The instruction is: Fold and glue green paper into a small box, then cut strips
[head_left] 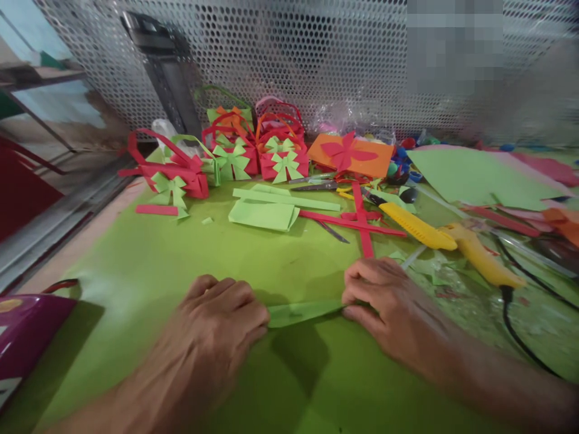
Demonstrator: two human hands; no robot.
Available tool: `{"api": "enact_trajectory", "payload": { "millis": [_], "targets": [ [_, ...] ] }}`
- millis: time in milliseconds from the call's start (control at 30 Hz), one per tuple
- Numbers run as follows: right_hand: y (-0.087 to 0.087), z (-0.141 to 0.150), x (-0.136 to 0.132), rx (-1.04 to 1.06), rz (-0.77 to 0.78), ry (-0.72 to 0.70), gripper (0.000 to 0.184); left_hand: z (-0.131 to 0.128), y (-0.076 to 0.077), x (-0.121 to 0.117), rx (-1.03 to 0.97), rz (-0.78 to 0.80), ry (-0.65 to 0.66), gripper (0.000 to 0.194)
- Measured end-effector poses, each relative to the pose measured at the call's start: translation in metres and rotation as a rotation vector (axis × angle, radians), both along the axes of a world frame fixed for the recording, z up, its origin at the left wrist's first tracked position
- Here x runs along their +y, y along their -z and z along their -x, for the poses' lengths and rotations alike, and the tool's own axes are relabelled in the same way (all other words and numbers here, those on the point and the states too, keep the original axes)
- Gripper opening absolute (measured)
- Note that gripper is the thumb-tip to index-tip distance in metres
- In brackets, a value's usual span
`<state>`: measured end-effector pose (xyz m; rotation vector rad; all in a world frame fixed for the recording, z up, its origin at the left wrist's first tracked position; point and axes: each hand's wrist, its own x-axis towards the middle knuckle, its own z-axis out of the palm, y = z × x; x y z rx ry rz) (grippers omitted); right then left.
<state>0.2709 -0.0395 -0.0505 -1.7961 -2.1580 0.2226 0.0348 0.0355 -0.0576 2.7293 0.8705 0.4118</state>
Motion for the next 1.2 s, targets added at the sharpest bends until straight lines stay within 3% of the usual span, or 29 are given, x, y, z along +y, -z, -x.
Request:
{"api": "enact_trajectory", "payload": {
  "millis": [200,300,500,667,967,1200],
  "targets": [
    [-0.004,-0.002,0.001,0.022,0.067,0.023,0.015,-0.002,-0.003,0.000,-0.108,0.087,-0.031,0.028],
    [-0.008,-0.003,0.002,-0.023,0.071,-0.001,0.021,-0.004,-0.008,0.002,-0.059,0.108,-0.040,0.027],
    [-0.004,-0.003,0.002,-0.106,-0.012,0.014,0.024,-0.010,-0.011,0.007,0.130,0.039,-0.074,0.026],
    [-0.001,-0.003,0.003,-0.109,-0.004,0.056,0.023,-0.012,-0.011,0.011,0.215,-0.029,-0.061,0.024],
    [-0.007,0.001,0.006,-0.180,0.058,0.078,0.022,-0.017,-0.018,0.008,0.366,-0.016,-0.042,0.031],
    [-0.004,0.000,0.005,-0.197,0.033,0.070,0.025,-0.016,-0.009,0.005,0.267,-0.091,-0.083,0.027]
  ]
}}
